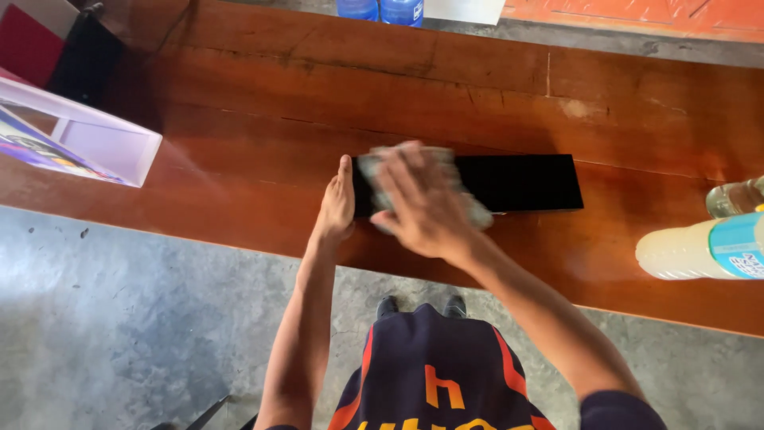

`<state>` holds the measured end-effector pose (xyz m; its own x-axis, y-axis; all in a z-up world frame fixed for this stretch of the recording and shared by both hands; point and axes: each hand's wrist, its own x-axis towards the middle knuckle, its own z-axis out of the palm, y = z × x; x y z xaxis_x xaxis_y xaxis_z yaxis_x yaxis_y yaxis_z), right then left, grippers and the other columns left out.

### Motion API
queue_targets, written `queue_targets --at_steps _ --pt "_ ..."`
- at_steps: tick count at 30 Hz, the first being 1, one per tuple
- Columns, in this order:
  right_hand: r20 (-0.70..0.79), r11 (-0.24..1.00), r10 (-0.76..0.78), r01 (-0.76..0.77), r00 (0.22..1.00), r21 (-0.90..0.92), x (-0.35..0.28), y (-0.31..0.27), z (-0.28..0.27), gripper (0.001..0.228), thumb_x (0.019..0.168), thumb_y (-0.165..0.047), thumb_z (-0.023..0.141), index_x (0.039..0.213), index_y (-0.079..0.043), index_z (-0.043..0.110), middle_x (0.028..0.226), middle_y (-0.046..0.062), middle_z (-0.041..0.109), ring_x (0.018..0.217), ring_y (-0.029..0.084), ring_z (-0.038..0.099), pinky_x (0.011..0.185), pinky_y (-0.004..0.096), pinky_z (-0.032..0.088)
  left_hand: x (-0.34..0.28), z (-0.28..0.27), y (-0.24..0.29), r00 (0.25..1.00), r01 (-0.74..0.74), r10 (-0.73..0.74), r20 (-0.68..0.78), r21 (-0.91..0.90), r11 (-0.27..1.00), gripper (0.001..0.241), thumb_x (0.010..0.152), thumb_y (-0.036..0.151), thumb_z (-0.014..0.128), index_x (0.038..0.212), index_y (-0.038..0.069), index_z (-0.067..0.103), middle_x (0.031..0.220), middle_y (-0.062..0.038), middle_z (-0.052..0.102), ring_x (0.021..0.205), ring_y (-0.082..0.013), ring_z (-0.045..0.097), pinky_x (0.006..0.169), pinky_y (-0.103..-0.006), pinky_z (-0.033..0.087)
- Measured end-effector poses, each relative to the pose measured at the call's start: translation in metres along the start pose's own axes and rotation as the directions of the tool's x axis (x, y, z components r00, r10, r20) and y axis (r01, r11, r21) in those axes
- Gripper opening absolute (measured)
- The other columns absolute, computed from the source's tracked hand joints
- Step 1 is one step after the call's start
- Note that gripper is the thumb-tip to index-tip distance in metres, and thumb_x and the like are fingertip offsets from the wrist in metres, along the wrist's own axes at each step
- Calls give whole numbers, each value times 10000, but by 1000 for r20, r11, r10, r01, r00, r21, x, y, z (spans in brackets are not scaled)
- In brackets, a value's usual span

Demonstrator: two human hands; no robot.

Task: Cleaning a wooden bar counter, wiping down promotional signs, a black organizer, and several liquor bottles using a cleaning cloth and liquid.

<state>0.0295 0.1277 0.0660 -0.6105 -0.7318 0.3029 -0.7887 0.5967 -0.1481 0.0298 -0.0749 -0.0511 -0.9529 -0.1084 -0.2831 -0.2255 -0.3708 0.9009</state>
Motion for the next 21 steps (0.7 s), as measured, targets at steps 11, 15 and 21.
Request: queue_targets --at_steps 11,15,21 --pt "-138 981 -185 175 973 -84 -20 33 28 947 969 -696 488 1536 58 409 1582 249 440 1509 401 349 1245 558 290 -14 16 21 975 -212 203 86 104 972 590 1066 459 340 1274 -23 608 1162 -178 711 1046 -254 704 893 -375 599" --pt "-52 990 -15 7 999 -143 -57 72 -4 937 951 -695 479 1567 -3 339 1603 185 420 1528 346 337 1243 577 225 -12 20 32 997 62 -59 -44 52 997 758 1014 650 337 984 -39 652 738 -116 681 603 -226 687 507 -428 604" --pt "-10 933 297 -292 955 -212 -124 165 -2 811 1051 -543 438 1632 -7 258 1642 222 349 1514 343 319 1217 623 194 -20 23 38 999 -17 11 50 132 991 772 1000 678 302 983 1 672 691 -109 697 544 -210 685 497 -341 606"
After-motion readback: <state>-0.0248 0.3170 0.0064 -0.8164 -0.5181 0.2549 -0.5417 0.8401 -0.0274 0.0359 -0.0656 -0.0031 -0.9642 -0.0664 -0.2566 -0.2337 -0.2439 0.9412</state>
